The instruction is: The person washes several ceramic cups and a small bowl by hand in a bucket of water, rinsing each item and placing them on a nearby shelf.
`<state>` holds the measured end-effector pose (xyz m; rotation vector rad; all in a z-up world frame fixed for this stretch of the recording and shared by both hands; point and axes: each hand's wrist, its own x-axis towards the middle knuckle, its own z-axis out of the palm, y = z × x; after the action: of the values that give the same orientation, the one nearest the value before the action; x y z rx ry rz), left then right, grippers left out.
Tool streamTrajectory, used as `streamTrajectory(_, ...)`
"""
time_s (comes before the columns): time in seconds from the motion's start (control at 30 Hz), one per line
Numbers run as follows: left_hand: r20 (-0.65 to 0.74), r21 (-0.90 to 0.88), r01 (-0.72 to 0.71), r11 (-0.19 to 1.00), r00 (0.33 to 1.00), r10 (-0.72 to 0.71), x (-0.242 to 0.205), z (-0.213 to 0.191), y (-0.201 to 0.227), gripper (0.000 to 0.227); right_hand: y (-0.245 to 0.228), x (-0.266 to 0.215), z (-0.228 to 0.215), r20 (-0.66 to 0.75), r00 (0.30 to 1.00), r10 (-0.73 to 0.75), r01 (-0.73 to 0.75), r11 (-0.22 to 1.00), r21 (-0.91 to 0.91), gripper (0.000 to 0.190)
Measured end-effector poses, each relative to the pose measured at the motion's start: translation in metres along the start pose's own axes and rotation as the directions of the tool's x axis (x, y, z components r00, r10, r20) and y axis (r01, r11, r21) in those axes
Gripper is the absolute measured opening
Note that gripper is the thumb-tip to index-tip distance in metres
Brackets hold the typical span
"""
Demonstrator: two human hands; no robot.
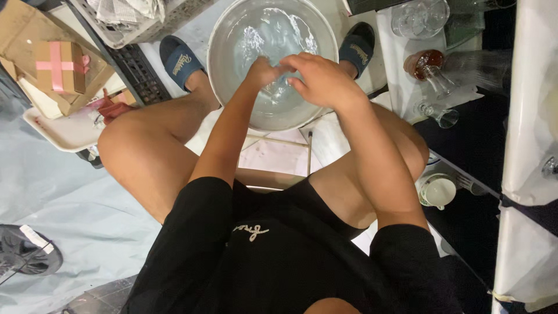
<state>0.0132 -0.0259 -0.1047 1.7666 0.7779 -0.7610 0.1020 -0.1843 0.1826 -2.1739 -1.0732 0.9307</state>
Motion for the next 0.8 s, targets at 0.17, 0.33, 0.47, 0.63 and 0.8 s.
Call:
streamTrajectory(0.17,0.07,-0.074,-0.125,0.989,0.989,0.13,0.001,-0.002,-0.001,0.115,0.009,0.0,0.001,-0.008,1.0,0.025,-0.025,1.0,-0.007,0.043)
streamTrajectory(0.33,-0.021,0.16,-0.157,0.975,0.987,0.162,-0.007,-0.004,0.005,0.095,0.014,0.005,0.001,-0.032,0.999,-0.035,0.035,0.999,-0.002,0.042)
streamTrajectory(0.47,-0.239,0.259,-0.23,0.938,0.926,0.292,-0.018,-0.002,0.009,0.093,0.013,0.003,0.0,-0.013,1.0,0.004,-0.004,1.0,-0.013,0.044)
streamTrajectory(0.63,-0.257,0.185,-0.421,0.888,0.851,0.457,-0.041,-0.018,0.022,0.088,0.008,-0.003,-0.015,-0.057,0.998,-0.019,0.019,1.0,-0.008,0.042)
streamTrajectory(0.8,-0.204,0.127,-0.614,0.779,0.752,0.627,-0.086,-0.04,0.053,0.086,0.004,-0.005,-0.023,-0.062,0.998,-0.012,0.013,1.0,0.023,0.039)
